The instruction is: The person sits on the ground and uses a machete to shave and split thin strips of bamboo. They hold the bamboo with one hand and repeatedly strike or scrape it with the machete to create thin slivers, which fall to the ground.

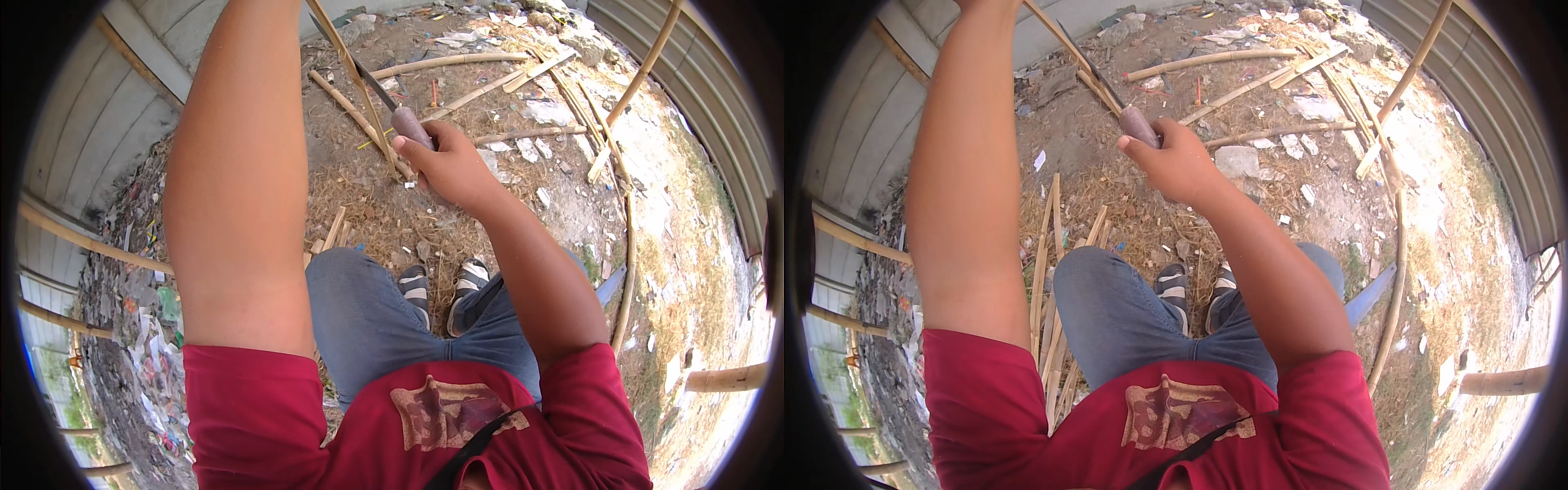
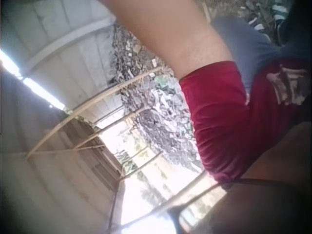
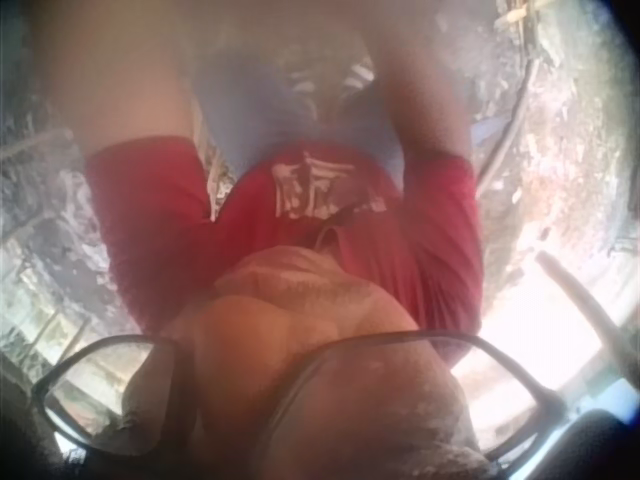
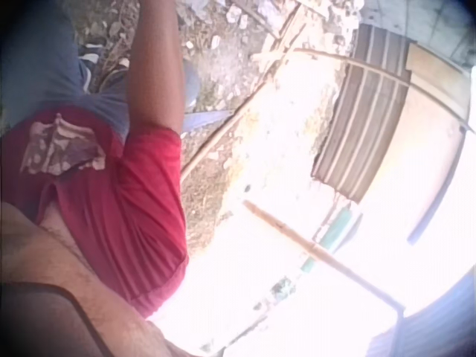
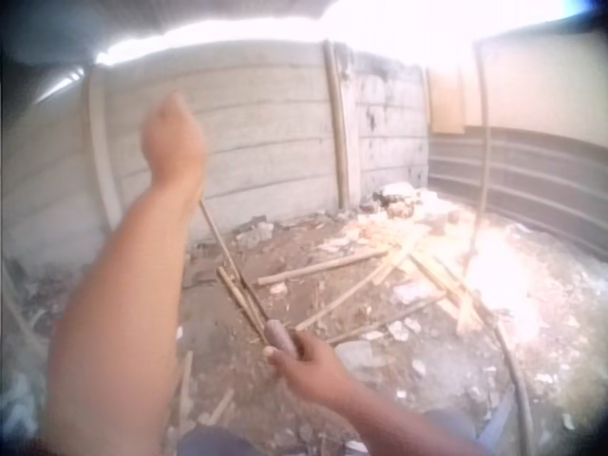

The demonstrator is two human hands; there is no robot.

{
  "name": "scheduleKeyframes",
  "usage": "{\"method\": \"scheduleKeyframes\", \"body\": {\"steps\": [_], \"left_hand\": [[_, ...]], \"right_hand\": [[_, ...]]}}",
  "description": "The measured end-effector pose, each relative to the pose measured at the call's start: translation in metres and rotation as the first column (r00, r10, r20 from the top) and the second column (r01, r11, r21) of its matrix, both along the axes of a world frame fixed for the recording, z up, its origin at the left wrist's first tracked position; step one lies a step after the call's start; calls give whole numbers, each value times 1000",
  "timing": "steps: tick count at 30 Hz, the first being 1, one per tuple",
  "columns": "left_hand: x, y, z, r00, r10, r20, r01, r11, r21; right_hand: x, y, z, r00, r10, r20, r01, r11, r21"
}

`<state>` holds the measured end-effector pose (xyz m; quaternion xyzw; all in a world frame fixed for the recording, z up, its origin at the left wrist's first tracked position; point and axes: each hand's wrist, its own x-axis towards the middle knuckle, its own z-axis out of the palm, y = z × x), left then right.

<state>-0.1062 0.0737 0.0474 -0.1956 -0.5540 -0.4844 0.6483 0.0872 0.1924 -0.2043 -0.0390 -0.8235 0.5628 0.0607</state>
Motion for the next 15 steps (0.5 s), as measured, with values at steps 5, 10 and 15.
{"method": "scheduleKeyframes", "body": {"steps": [5, 10, 15], "left_hand": [[10, 5, -1, 999, -36, 39, 38, 998, -54], [-4, -1, 0, 986, 147, -82, -154, 984, -90], [-41, -32, 5, 783, 611, -114, -620, 754, -215]], "right_hand": [[12, -5, -20, 983, -141, -118, 149, 987, 58], [20, -2, 10, 994, -70, 82, 103, 841, -530], [30, 8, 38, 956, -262, -129, 145, 808, -571]]}}
